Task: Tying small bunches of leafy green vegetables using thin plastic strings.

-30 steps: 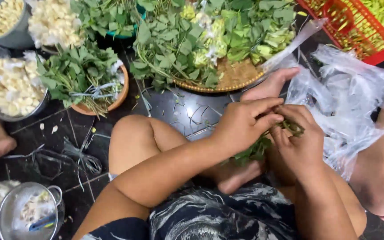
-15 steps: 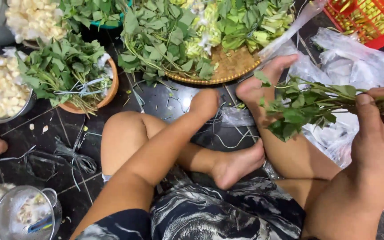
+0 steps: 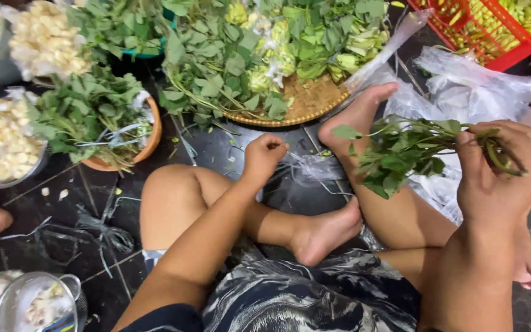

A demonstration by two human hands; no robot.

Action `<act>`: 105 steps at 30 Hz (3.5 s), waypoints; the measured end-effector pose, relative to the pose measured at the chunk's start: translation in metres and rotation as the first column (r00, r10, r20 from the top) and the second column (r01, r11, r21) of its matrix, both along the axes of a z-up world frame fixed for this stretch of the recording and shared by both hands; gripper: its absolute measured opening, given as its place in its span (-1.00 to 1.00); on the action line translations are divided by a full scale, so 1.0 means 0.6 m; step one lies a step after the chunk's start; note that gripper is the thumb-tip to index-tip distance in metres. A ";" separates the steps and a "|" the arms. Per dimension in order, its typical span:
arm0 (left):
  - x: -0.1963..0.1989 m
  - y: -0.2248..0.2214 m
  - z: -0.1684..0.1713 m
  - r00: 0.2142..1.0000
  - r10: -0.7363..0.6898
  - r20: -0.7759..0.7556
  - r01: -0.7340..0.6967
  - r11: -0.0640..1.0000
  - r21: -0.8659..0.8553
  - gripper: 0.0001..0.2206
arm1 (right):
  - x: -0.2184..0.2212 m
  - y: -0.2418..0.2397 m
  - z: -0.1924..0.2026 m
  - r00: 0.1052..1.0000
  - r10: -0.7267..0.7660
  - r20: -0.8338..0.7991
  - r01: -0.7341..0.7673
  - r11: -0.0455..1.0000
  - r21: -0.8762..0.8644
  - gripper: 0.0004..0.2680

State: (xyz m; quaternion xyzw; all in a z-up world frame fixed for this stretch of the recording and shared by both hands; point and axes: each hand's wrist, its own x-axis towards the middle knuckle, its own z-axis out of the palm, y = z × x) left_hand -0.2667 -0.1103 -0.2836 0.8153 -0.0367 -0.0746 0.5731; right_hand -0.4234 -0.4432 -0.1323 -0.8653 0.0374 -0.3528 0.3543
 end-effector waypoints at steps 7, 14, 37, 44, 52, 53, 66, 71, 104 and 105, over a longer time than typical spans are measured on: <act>-0.098 0.210 0.178 0.986 0.151 0.073 -0.153 0.988 0.021 -0.95 | 0.105 0.129 0.036 0.980 0.193 0.044 -0.193 0.981 0.010 -0.88; -0.203 0.329 0.191 0.937 0.348 0.030 -0.348 0.938 -0.010 -0.93 | 0.212 0.349 0.063 0.846 0.425 0.321 -0.462 0.886 0.045 -0.89; -0.292 0.386 0.126 0.814 0.546 -0.199 -0.580 0.741 -0.339 -0.87 | 0.040 0.611 -0.159 0.316 0.948 0.031 -0.860 0.300 -0.412 -0.91; -0.220 0.340 0.082 0.914 0.359 0.186 -0.366 0.931 -0.001 -0.91 | 0.016 0.583 -0.132 0.241 0.968 -0.067 -0.959 0.227 -0.167 -0.71; -0.208 0.349 0.117 0.963 0.266 0.035 -0.268 0.961 0.071 -0.83 | 0.082 0.564 -0.178 0.664 0.673 -0.326 -0.736 0.666 -0.124 -0.82; -0.207 0.349 0.126 0.973 0.229 0.013 -0.229 0.968 0.101 -0.77 | 0.089 0.563 -0.167 0.638 0.672 -0.377 -0.713 0.700 0.040 -0.85; -0.180 0.379 0.112 0.994 0.106 0.007 -0.106 0.993 0.054 -0.94 | 0.173 0.582 -0.089 0.476 0.846 -0.242 -0.655 0.524 0.545 -0.66; -0.171 0.374 0.112 0.991 0.128 -0.026 -0.126 0.989 0.078 -0.91 | 0.130 0.598 -0.128 0.511 0.795 -0.328 -0.678 0.607 0.414 -0.87; -0.207 0.367 0.157 0.933 0.132 0.335 -0.228 0.936 0.268 -0.92 | 0.103 0.624 -0.150 0.660 0.751 0.038 -0.730 0.628 0.268 -0.87; -0.209 0.368 0.152 0.944 0.157 0.291 -0.221 0.954 0.203 -0.92 | 0.105 0.620 -0.146 0.670 0.743 -0.003 -0.708 0.640 0.297 -0.82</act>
